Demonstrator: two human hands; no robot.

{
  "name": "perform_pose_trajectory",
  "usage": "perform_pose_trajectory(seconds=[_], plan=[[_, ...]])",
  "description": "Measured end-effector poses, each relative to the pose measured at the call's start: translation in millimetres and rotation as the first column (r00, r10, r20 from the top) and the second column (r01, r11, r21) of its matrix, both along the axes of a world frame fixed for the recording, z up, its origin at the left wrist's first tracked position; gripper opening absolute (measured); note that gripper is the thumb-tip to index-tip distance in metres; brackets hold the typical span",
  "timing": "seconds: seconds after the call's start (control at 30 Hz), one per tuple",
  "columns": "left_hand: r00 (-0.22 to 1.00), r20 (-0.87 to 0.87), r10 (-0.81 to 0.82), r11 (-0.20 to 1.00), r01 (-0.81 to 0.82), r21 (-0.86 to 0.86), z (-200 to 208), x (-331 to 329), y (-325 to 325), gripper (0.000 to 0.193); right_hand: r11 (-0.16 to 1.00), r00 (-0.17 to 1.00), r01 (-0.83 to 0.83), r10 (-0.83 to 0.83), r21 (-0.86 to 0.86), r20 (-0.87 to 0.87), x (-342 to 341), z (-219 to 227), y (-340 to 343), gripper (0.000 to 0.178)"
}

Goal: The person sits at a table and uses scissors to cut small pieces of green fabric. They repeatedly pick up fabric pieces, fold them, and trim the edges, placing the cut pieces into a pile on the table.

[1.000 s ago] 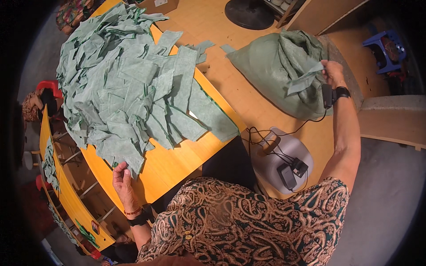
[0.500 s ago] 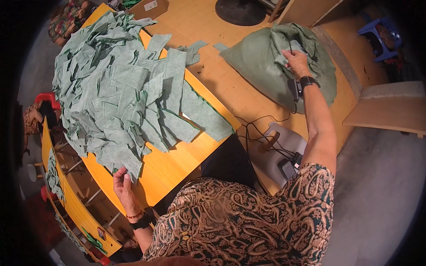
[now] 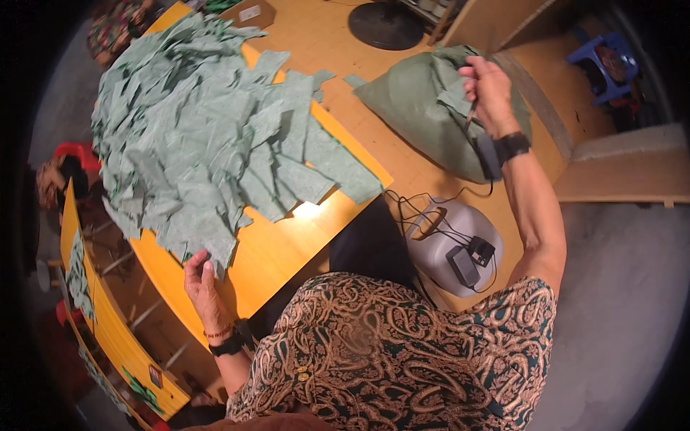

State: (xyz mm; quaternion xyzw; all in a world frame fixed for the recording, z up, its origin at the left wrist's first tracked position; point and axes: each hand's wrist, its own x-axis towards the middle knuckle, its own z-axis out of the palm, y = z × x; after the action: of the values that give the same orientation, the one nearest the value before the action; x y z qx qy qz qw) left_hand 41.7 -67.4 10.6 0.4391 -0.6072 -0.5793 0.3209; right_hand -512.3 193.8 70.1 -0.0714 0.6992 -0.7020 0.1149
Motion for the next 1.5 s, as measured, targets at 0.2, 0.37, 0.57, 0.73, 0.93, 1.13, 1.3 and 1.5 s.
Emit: perform_pose_trajectory(seconds=[0.2,0.37,0.57,0.73,0.93,1.13,1.3,1.5], plan=[[0.994,-0.104,0.038,0.997,-0.031,0.068,-1,3,-4,0.024,0.642,0.675,-0.737,0.717,0.212,0.176,181,9,-108,0.024],[0.981,-0.196,0.002,0.984,0.033,0.176,8,-2,10,0.025,0.525,0.395,-0.629,0.851,0.573,-0.346,232,5,-138,0.025],[0.978,-0.188,-0.091,0.966,0.132,0.221,4,-9,20,0.023,0.522,0.515,-0.623,0.834,0.583,-0.196,224,4,-154,0.032],[0.959,-0.224,-0.175,0.950,0.225,0.219,7,-26,25,0.024,0.398,0.255,-0.600,0.917,0.694,-0.306,252,11,-199,0.038],[0.969,-0.169,-0.182,0.955,0.215,0.205,19,-21,29,0.023,0.413,0.196,-0.638,0.903,0.650,-0.382,256,-18,-240,0.023],[0.967,-0.252,-0.042,0.981,0.088,0.172,17,-19,18,0.026,0.371,0.334,-0.834,0.929,0.409,-0.160,249,58,-228,0.017],[0.944,-0.313,-0.107,0.970,0.030,-0.241,37,-39,10,0.059,0.265,0.287,-0.955,0.942,0.137,0.175,270,107,-209,0.018],[0.816,-0.457,-0.355,0.930,0.259,-0.260,61,-64,7,0.064,0.138,0.095,-0.977,0.964,-0.163,0.247,280,110,-202,0.018]])
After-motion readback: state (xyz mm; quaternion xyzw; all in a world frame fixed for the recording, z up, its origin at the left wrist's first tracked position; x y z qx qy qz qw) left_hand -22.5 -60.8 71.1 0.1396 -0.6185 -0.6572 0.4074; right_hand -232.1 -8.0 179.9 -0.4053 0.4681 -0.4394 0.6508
